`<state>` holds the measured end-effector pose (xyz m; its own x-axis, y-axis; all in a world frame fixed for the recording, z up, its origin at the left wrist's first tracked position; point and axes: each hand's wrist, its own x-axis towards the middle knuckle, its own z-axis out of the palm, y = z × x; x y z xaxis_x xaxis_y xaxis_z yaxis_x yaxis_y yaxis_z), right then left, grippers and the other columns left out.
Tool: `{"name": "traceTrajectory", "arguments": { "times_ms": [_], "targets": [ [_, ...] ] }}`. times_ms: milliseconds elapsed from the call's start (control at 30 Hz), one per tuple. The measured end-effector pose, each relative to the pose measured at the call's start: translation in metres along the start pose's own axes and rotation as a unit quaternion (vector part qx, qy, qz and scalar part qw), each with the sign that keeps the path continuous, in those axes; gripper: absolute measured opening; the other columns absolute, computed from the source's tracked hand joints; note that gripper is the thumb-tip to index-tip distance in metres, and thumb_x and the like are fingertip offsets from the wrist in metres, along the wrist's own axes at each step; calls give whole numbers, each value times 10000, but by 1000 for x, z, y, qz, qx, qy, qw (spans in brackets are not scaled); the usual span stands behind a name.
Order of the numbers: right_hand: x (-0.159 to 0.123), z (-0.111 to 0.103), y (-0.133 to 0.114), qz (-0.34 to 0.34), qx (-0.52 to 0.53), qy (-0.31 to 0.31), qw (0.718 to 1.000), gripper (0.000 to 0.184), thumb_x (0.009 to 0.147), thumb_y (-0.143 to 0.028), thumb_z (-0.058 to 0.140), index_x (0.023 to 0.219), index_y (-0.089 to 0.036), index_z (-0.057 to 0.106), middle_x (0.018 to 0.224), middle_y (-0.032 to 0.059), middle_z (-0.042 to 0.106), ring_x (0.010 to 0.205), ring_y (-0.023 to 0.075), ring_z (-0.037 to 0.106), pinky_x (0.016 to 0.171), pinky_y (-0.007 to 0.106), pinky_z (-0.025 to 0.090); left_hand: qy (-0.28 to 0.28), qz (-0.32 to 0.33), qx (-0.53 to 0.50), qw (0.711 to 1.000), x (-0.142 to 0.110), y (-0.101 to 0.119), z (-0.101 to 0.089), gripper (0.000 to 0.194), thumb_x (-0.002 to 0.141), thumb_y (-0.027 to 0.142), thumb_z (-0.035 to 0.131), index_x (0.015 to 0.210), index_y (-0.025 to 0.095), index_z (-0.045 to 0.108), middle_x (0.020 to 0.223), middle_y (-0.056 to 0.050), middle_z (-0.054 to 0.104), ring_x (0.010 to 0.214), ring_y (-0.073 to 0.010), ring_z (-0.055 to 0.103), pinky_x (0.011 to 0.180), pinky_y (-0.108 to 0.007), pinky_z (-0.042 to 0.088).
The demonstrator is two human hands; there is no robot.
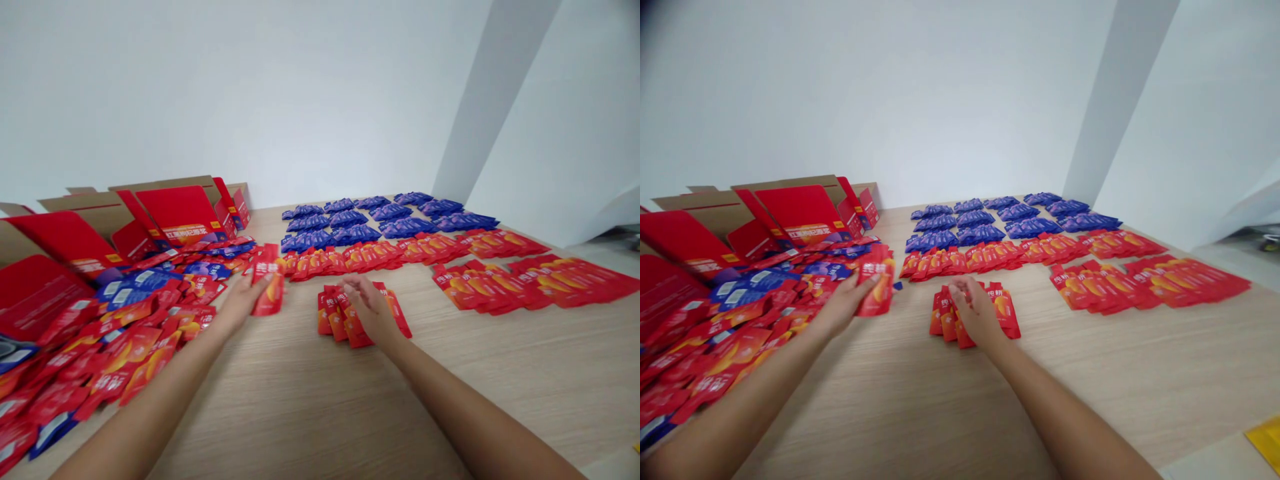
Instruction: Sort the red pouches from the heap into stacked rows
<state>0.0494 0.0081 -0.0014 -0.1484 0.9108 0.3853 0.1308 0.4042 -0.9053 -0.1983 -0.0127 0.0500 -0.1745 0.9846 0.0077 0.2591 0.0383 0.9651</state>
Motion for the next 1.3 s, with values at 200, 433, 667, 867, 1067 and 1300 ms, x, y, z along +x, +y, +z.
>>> {"name": "traceTrajectory", "arguments": {
  "times_ms": [200,433,667,867,1067,1300],
  "targets": [
    [-19,20,-12,101,154,-60,981,346,829,-539,490,696,-219,504,566,-41,513,464,114,454,439,232,381,-281,-146,-202,927,-52,-4,90,397,647,451,737,876,148,622,687,-68,698,609,-221,676,622,-354,542],
    [-4,10,-5,103,116,15,988,379,834,-561,438,661,-225,460,608,-22,517,590,150,502,559,260,439,-305,-167,-206,914,-51,-23,98,426,661,510,698,842,148,569,655,-86,699,514,-206,658,442,-273,493],
    [-21,27,-6,91,55,-195,975,424,843,-561,454,611,-207,477,535,-31,505,499,116,472,488,233,378,-152,-91,-122,977,-44,-33,94,549,700,686,520,498,178,469,260,61,353,205,-46,236,262,-183,189],
    [-20,18,-13,55,25,-228,972,519,872,-563,419,518,-192,500,431,-39,467,395,86,396,426,213,315,-150,-59,-106,981,-45,-31,93,582,742,697,447,502,170,497,299,55,362,257,-67,329,317,-204,276],
    [-17,14,-12,-11,-99,-204,974,557,922,-501,344,445,-219,399,388,-34,430,373,99,380,438,240,276,-79,-26,-114,990,-35,-26,88,422,717,591,578,765,176,518,457,60,506,348,-86,405,357,-206,312],
    [20,-36,1,-10,-382,-1,924,264,908,-292,377,746,-198,563,752,72,629,750,210,578,669,304,399,-26,-3,72,997,-10,-49,69,367,744,536,503,654,183,553,586,-3,590,596,-179,546,573,-280,415]
  ]
}}
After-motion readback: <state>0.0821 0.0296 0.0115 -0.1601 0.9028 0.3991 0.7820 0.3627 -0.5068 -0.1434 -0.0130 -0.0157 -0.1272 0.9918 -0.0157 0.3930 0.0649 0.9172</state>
